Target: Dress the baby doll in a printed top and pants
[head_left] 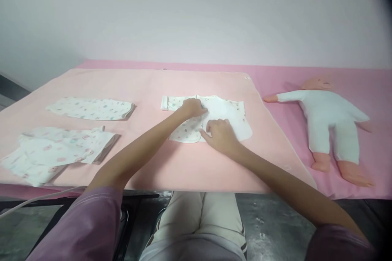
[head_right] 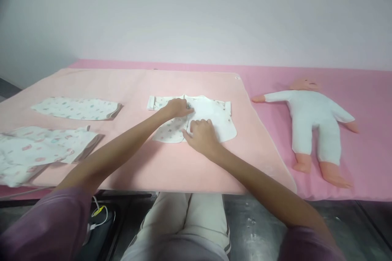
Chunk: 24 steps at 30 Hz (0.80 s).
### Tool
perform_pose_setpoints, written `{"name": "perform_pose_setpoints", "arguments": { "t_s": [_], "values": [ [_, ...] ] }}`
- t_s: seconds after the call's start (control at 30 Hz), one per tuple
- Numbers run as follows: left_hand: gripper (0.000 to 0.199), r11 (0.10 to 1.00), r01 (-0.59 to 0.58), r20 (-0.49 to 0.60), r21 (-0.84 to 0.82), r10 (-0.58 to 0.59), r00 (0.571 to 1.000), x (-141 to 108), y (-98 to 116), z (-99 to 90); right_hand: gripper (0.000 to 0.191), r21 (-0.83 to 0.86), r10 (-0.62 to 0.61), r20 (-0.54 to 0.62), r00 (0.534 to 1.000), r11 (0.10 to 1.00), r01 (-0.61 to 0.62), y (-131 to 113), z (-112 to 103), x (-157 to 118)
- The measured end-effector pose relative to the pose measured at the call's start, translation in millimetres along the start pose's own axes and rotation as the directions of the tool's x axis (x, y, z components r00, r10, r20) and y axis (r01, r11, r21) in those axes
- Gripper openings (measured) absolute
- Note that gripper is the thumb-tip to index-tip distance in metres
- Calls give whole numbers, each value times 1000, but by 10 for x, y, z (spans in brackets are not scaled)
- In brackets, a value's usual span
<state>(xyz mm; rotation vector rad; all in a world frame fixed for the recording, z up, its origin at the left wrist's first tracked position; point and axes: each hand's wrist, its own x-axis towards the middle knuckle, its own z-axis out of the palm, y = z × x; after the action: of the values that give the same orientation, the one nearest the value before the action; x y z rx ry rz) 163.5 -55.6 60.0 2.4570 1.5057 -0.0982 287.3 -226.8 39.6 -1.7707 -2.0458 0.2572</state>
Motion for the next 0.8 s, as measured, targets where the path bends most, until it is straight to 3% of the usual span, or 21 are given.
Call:
{"name": "perform_pose_setpoints", "arguments": {
  "t_s": [0.1,0.17,0.27,0.37,0.53,0.63,0.7,0.8],
  "values": [
    [33,1000,-15,-24,-5,15,1000,70,61,21,39,58,131,186,974,988,-144,-154,157,182],
    [32,1000,-12,-48,-22,11,999,113,68,38,36,130,193,262,945,964,-233,-172,150,216],
    [29,997,-19,-32,-79,16,999,147,-9,45,33,235,261,305,916,911,-338,-108,24,169],
    [37,959,-42,-19,-281,38,999,171,-145,33,37,328,256,258,932,884,-334,-37,-119,111],
    [49,870,-68,-25,-489,64,998,259,-424,-88,39,475,148,107,983,861,-182,-215,-140,292],
    [41,837,-3,-46,-548,-27,999,312,-715,-234,32,579,-51,11,999,814,35,-460,-4,545],
    [38,853,80,-57,-516,-127,990,313,-966,-317,32,586,-271,-7,963,779,223,-585,123,681],
    [35,891,145,-84,-430,-200,976,246,-1345,-339,42,474,-525,91,846,770,427,-630,346,739]
  ]
}}
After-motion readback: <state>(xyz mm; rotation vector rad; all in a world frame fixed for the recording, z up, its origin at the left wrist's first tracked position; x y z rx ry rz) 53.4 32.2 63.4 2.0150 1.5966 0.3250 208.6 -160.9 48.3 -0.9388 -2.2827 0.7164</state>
